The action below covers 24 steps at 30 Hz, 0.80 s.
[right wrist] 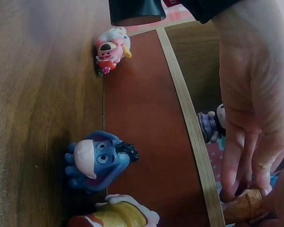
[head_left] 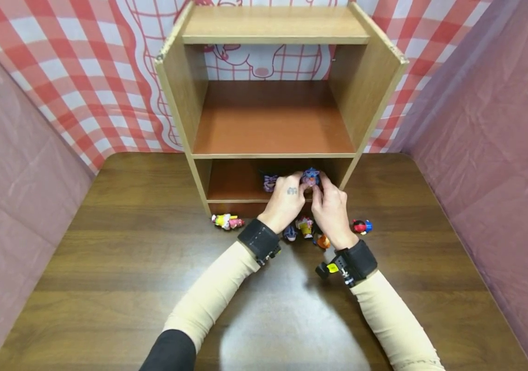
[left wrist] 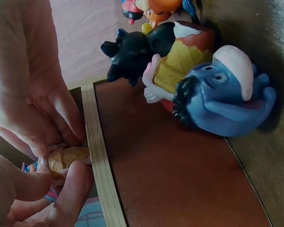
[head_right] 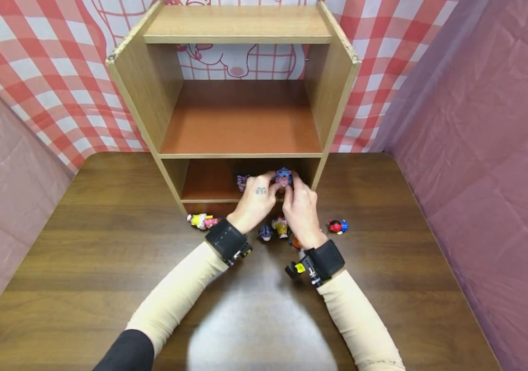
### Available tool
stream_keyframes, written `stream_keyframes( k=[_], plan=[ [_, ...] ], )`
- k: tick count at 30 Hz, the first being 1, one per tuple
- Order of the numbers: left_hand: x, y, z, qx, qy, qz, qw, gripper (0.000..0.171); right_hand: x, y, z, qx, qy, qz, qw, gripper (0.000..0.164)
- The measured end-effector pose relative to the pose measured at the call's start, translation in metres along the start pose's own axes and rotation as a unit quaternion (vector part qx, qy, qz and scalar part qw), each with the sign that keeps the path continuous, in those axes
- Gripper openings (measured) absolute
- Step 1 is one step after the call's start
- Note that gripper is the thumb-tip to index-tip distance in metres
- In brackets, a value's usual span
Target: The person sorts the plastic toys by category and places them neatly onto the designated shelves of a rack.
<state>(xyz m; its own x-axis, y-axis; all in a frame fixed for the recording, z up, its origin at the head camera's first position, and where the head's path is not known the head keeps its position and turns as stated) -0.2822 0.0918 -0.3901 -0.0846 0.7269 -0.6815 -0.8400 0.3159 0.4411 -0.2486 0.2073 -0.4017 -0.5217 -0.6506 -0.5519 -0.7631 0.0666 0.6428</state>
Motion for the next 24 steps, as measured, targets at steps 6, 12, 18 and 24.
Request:
stream_keyframes(
  k=[6, 12, 18, 24],
  plan=[
    [0.0026, 0.0023, 0.0004, -0.003, 0.002, 0.002, 1.0000, 0.007, 0.0032, 0.0010, 0.0022, 0.011, 0.000, 0.006, 1.000, 0.030],
    [0.0011, 0.0018, -0.0009, -0.005, 0.003, 0.009, 0.9999, 0.007, 0.0072, 0.0001, 0.0023, 0.008, 0.001, 0.004, 1.000, 0.032],
    [0.0027, 0.0025, -0.0002, -0.004, 0.006, 0.006, 1.0000, 0.008, 0.0087, -0.0016, 0.0021, 0.017, -0.006, -0.001, 1.000, 0.036],
    [0.0068, 0.0055, 0.0012, 0.008, 0.006, -0.002, 0.9999, 0.010, 0.0082, -0.0038, 0.0013, 0.023, -0.011, -0.007, 1.000, 0.045]
  ],
)
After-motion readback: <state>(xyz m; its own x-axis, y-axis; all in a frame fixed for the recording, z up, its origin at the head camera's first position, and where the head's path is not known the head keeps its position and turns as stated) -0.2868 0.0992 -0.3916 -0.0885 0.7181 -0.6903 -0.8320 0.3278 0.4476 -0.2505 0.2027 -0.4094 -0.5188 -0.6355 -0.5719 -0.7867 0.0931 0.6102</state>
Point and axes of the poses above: each hand's wrist, its own y-axis towards the middle knuckle, its own x-axis out of the palm, z = x × y, the point moved 5 cm from there along y, towards the middle knuckle, and after that the axes turned 1 degree about y, right-handed, at the moved point
